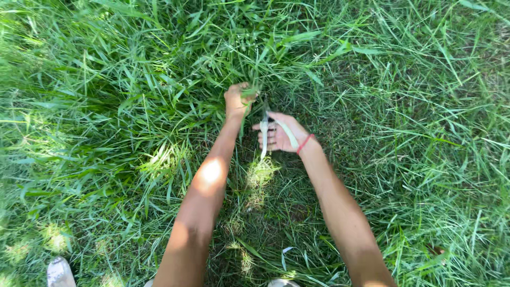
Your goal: The person uses hand shears to trim grass in a lawn area. They repeatedly gather small bunches of grass with one hand and cut them near the base with the shears in the other hand. A small hand trowel lies on the ground nearby but is not used during the clip.
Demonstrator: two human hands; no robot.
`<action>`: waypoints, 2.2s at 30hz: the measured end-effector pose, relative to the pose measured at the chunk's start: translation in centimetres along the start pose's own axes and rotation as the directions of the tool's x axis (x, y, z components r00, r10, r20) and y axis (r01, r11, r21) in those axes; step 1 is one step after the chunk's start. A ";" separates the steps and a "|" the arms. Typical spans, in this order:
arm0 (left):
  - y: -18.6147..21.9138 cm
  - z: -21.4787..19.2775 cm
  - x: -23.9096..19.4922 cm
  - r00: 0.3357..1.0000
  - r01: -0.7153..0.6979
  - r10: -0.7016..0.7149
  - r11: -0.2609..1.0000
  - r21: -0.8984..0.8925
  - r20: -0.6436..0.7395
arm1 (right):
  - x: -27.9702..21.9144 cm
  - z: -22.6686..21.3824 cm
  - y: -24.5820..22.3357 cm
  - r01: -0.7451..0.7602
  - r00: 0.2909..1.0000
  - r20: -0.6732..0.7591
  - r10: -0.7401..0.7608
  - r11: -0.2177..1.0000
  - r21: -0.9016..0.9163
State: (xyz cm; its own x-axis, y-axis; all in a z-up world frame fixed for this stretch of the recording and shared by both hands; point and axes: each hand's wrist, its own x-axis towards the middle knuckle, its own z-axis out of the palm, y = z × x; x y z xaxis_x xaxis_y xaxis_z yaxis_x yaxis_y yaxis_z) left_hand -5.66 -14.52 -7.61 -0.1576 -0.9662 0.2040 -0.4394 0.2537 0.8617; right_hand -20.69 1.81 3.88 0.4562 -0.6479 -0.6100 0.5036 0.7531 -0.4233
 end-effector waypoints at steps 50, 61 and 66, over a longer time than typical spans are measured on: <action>12.3 -21.3 -21.9 0.438 -0.032 -0.181 0.976 0.216 0.881 | -11.9 5.3 11.3 0.226 0.972 0.042 -0.230 0.972 0.067; 10.8 -24.0 -14.2 0.708 -0.545 0.129 0.724 0.422 0.694 | -14.6 6.9 13.3 0.058 0.946 -0.322 -0.025 0.994 0.092; 16.3 -25.2 -12.6 0.592 -0.482 -0.107 0.747 0.457 0.799 | -17.3 9.3 12.2 0.028 0.983 -0.179 -0.041 0.997 -0.075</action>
State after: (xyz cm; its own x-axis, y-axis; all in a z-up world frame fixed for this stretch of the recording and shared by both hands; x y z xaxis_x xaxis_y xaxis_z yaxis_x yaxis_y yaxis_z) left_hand 11.48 0.66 15.53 -0.7526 -0.5623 -0.3426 -0.6569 0.6764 0.3331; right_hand -15.58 21.17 15.49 0.2965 -0.6471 -0.7024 0.4599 0.7413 -0.4888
